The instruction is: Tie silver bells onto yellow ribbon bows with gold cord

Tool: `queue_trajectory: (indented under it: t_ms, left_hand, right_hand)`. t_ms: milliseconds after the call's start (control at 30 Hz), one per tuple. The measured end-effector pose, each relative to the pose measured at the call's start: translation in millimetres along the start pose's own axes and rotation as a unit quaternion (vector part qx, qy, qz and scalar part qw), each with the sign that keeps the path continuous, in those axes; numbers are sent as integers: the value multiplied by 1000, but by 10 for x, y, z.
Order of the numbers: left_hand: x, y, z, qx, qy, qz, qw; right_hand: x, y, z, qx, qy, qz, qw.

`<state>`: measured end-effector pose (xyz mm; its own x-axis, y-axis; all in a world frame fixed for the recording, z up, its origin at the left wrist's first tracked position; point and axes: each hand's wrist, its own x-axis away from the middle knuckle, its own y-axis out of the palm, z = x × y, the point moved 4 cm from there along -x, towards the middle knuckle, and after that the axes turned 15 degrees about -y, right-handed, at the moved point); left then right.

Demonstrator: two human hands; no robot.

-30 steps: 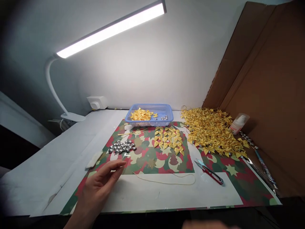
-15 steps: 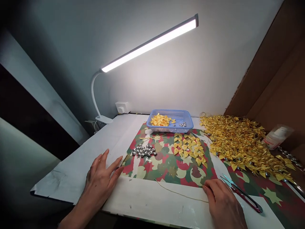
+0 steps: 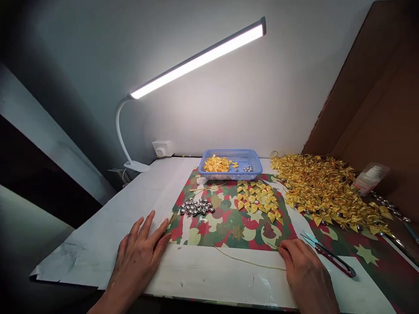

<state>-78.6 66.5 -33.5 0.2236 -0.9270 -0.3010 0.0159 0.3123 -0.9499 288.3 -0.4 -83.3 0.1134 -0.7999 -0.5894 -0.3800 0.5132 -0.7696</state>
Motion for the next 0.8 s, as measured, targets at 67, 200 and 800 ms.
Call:
queue_trajectory:
  t_ms: [67, 200, 800]
  left_hand:
    - [-1, 9, -6, 5, 7, 6, 1000]
    - [-6, 10, -4, 38, 19, 27, 999]
    - [80, -287, 61, 308, 36, 73, 948]
  right_hand:
    - [-4, 20, -21, -9, 12, 4, 1000]
    - [-33, 42, -63, -20, 34, 3, 999]
    - [-162, -45, -401, -547, 301, 76, 778]
